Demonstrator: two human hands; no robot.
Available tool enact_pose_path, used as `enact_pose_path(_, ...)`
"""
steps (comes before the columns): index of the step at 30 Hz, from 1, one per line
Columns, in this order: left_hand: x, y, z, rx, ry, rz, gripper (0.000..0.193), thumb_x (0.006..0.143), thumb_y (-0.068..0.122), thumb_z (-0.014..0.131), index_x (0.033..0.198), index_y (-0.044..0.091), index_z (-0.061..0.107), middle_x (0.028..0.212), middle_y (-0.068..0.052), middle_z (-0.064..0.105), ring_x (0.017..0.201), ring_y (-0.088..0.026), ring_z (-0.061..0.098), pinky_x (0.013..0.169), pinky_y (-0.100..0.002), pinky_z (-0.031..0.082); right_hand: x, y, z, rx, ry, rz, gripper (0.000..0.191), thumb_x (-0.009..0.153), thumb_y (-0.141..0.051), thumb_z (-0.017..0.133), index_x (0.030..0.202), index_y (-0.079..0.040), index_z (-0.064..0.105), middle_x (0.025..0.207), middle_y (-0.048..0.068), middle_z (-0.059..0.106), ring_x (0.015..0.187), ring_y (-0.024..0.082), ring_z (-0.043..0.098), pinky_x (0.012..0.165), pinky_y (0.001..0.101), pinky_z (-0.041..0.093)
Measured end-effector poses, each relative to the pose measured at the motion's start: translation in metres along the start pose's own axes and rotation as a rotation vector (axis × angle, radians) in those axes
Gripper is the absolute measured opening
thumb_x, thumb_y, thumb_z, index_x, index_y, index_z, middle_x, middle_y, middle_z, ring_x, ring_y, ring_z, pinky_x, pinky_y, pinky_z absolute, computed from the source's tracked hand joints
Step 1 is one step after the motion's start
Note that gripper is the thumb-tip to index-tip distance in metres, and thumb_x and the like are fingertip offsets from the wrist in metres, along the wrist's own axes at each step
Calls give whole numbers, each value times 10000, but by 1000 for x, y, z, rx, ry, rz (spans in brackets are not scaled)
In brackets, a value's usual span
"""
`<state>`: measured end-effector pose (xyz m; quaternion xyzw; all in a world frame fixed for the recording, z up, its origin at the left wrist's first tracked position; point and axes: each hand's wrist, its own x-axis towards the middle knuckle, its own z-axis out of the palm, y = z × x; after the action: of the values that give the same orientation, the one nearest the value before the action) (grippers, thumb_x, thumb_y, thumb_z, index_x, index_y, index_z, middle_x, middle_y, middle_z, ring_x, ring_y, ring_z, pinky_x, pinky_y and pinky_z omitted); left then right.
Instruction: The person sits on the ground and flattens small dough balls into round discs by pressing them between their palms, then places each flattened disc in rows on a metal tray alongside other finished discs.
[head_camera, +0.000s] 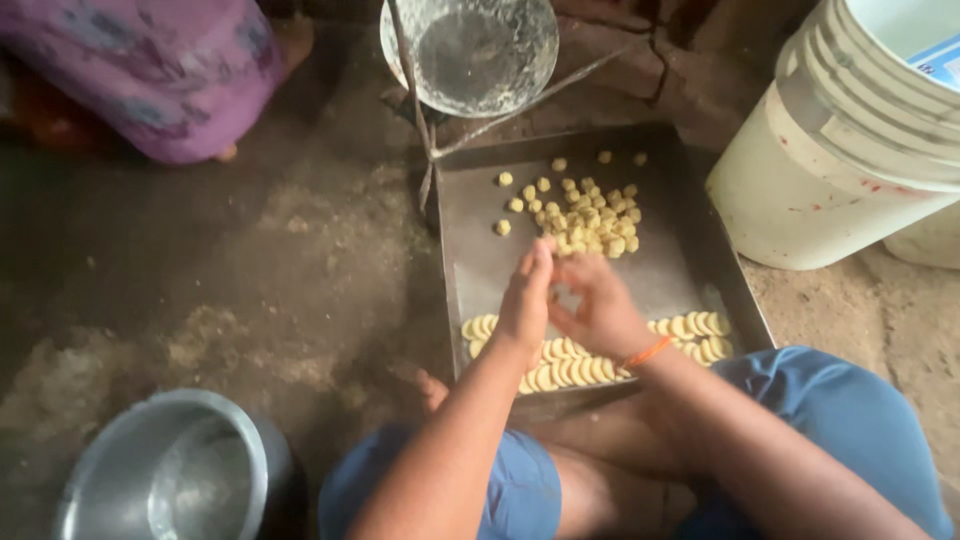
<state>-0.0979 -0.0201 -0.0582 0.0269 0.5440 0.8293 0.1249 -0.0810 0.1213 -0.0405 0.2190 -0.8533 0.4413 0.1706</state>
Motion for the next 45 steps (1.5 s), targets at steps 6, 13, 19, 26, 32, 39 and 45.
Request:
enact_pose_path(6,-14,7,-15,79,44,-72,805,1002,691,323,1481,87,558,1145,-76,615,952,-168,523,814,-350,425,-2,1,8,1059,-62,484,69,971,-50,685,1017,-2,665,959,93,705,987,205,686,810,346,535)
enact_pose_path(13,-14,19,-9,-152,-19,-116,810,949,691,351,1566,166,350,1063,-64,611,940,-147,590,875,-282,473,2,-10,-5,100,-181,-1,361,769,-91,854,1102,-35,728,833,37,594,775,148,572,696,300,474)
enact_pose_path(19,-14,-1,-22,-300,0,-8,707,1054,596,411,1548,92,462,1000,-25,551,808,-110,487,724,-292,413,-3,34,0,1073,-22,373,204,970,-81,701,1117,59,680,1010,80,710,836,126,637,782,310,514)
enact_pose_path(26,-11,12,-14,-63,191,-52,514,1010,331,564,1409,7,577,1011,-210,618,791,-254,566,747,-447,524,3,44,16,692,305,714,456,976,-188,623,1392,-42,504,1367,127,574,1302,218,520,1091,357,397)
enact_pose_path(32,-60,8,48,-156,-163,157,726,1078,547,334,1648,117,202,1741,-17,196,1605,-152,179,1287,-321,178,-6,-14,13,224,116,53,550,1066,-356,376,1495,-37,509,1558,191,497,1510,331,408,1274,435,271)
enact_pose_path(39,-66,40,36,-124,-194,396,854,1028,682,227,1646,131,19,1744,-109,40,1617,-286,104,1276,-425,197,-9,-93,-3,153,-55,-310,768,1072,-501,390,1644,-23,204,1746,191,151,1655,368,81,1339,500,12)
enact_pose_path(45,-83,28,59,14,-357,384,902,1085,700,147,1690,42,24,1804,-133,-52,1680,-308,-64,1347,-437,32,7,-80,-25,364,80,-153,960,1053,-727,261,1710,-45,107,1806,171,107,1687,326,93,1392,455,77)
